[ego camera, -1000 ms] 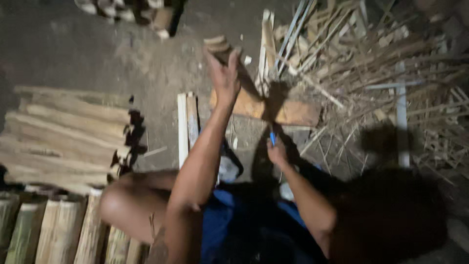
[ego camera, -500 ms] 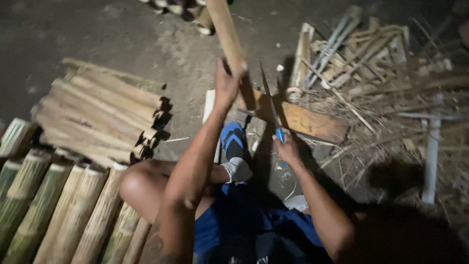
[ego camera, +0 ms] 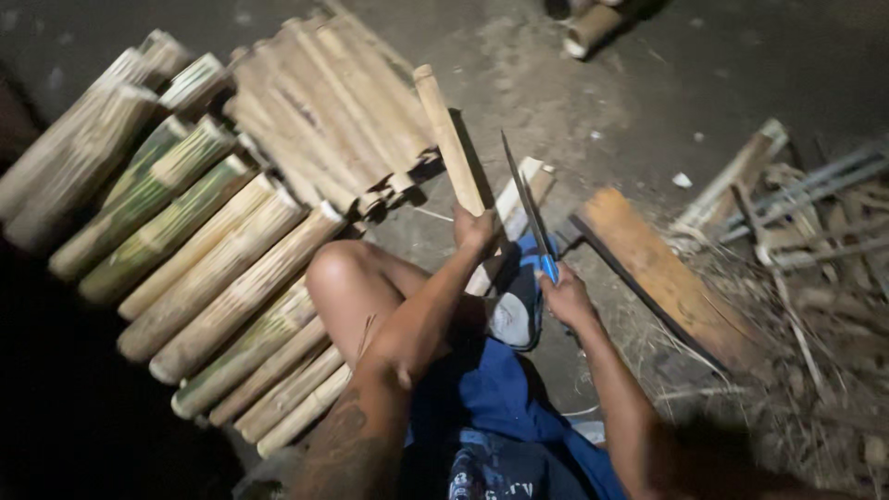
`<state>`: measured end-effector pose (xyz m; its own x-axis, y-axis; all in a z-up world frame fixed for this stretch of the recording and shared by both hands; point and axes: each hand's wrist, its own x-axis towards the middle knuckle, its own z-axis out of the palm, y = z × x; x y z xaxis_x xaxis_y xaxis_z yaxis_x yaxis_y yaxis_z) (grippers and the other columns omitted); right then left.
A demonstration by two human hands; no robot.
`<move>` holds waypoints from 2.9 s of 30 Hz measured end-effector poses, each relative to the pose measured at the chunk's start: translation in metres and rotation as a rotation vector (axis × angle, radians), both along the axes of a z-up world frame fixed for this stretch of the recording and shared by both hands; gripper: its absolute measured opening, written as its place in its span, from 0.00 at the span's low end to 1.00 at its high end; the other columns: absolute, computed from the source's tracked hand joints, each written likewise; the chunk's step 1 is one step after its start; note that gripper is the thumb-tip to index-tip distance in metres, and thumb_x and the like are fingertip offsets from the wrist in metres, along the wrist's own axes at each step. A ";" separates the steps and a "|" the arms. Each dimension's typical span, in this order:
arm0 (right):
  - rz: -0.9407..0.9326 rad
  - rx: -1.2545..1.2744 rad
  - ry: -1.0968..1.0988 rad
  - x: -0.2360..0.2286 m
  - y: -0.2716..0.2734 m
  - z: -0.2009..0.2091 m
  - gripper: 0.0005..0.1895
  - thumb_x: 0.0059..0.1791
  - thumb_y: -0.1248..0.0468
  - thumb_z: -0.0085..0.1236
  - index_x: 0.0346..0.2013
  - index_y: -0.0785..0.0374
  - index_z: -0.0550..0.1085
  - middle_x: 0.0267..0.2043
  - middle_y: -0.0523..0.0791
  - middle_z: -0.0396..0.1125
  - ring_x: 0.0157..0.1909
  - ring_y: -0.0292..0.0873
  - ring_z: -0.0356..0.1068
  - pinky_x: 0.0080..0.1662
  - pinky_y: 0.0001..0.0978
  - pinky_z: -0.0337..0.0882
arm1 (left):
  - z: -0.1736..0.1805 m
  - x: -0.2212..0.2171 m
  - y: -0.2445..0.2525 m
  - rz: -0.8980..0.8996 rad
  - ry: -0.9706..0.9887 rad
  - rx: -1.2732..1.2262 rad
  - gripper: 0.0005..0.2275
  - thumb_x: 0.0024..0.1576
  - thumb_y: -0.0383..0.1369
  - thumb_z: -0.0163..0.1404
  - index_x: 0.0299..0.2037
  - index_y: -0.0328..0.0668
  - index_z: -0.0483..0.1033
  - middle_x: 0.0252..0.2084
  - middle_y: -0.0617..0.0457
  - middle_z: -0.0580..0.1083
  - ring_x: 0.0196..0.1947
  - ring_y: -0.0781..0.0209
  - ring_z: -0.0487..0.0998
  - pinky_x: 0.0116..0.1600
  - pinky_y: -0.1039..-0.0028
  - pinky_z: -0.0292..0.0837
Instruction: The person sits on the ground and uses a knife to split bamboo poles into thin strips. They repeatedly position each pole on a wooden block, strike it with the knife to split it, and set the resulting strips aside.
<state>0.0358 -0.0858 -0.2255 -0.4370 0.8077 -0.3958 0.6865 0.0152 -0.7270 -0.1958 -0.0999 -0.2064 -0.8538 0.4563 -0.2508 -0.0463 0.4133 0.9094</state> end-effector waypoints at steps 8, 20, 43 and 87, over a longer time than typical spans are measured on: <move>0.104 -0.095 0.062 -0.059 0.012 0.036 0.17 0.51 0.52 0.55 0.43 0.63 0.72 0.19 0.49 0.67 0.19 0.45 0.70 0.26 0.43 0.69 | 0.028 -0.093 0.015 0.171 0.181 -0.165 0.28 0.45 0.39 0.64 0.53 0.33 0.67 0.47 0.32 0.77 0.49 0.34 0.79 0.53 0.55 0.74; 0.157 -0.105 -0.024 -0.081 0.012 0.035 0.19 0.52 0.50 0.54 0.44 0.65 0.72 0.19 0.50 0.69 0.20 0.48 0.72 0.27 0.43 0.71 | -0.003 -0.140 -0.002 -0.161 0.184 -0.364 0.32 0.51 0.46 0.57 0.60 0.27 0.68 0.57 0.28 0.74 0.59 0.35 0.76 0.65 0.57 0.71; -0.083 -0.107 0.078 -0.025 0.011 0.045 0.11 0.52 0.56 0.57 0.41 0.60 0.73 0.19 0.45 0.66 0.19 0.39 0.66 0.24 0.35 0.65 | -0.075 -0.022 0.001 -0.535 0.086 -0.551 0.16 0.56 0.34 0.46 0.54 0.41 0.71 0.54 0.32 0.72 0.56 0.32 0.73 0.58 0.51 0.69; -0.655 0.328 0.292 0.182 -0.090 0.289 0.16 0.55 0.66 0.43 0.59 0.61 0.63 0.26 0.47 0.64 0.23 0.45 0.66 0.29 0.41 0.68 | 0.202 0.252 0.070 -1.756 0.570 0.771 0.36 0.56 0.38 0.64 0.70 0.33 0.56 0.68 0.34 0.65 0.69 0.34 0.66 0.70 0.56 0.65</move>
<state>0.2175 -0.1754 0.0633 0.1191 0.9922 -0.0356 0.4120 -0.0820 -0.9075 0.0563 -0.0297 -0.0046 0.6667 0.5870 0.4593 0.2031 -0.7359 0.6459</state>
